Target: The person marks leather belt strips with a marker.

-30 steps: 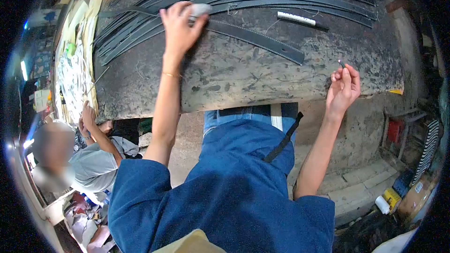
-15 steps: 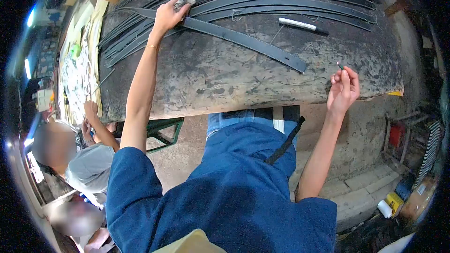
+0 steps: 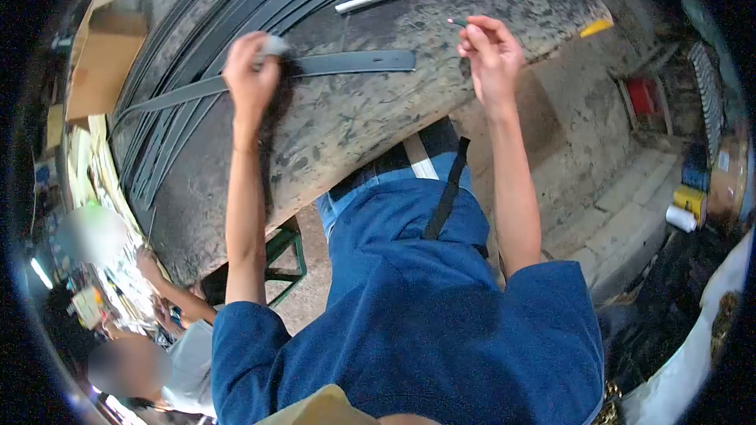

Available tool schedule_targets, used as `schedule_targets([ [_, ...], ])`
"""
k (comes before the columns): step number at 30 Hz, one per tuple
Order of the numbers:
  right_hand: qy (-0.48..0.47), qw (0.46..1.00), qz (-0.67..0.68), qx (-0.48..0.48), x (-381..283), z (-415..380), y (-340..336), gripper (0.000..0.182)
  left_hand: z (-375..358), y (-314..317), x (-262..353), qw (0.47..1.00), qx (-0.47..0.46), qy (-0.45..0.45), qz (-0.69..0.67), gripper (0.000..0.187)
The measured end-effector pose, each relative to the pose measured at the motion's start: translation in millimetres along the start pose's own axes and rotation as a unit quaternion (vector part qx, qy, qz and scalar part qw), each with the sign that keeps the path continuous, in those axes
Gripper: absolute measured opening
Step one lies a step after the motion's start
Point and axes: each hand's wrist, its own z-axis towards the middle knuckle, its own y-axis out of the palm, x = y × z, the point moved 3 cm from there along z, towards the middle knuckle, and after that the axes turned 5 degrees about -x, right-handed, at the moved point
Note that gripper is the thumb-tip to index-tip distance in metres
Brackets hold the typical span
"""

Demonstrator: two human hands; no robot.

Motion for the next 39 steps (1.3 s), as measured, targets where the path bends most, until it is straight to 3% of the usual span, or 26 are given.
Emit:
schedule_targets([
  [3, -0.006, 0.998, -0.063, 0.014, 1, 0, 5, 0.014, 6, 42, 89, 0.974, -0.193, 0.087, -0.082, 0.033],
  [4, -0.004, 0.997, -0.076, 0.011, 2, 1, 4, 0.014, 9, 55, 108, 0.965, -0.235, 0.077, -0.082, 0.034],
  [11, 0.006, 0.985, -0.166, 0.044, -1, -1, 19, 0.015, 18, 90, 102, 0.969, -0.232, 0.076, -0.033, 0.032],
  [14, 0.013, 0.958, -0.285, 0.038, -3, 1, 31, 0.014, 21, 96, 103, 0.991, -0.133, 0.034, 0.0, 0.03],
  [16, 0.046, 0.915, -0.402, 0.004, -4, 3, 38, 0.012, 19, 96, 104, 0.991, -0.127, 0.023, 0.019, 0.03],
  [27, 0.009, 0.866, -0.501, -0.018, 7, 5, 41, 0.011, 1, 80, 103, 0.992, -0.116, 0.007, -0.045, 0.025],
  [29, 0.006, 0.865, -0.501, -0.017, 7, 6, 43, 0.01, 1, 78, 101, 0.984, -0.122, -0.088, -0.091, 0.034],
  [32, 0.009, 0.867, -0.498, -0.02, 7, 5, 46, 0.01, 4, 68, 102, 0.983, -0.095, -0.118, -0.105, 0.033],
  [39, 0.036, 0.864, -0.502, -0.026, 6, 5, 45, 0.012, 4, 70, 94, 0.985, -0.066, -0.096, -0.125, 0.024],
])
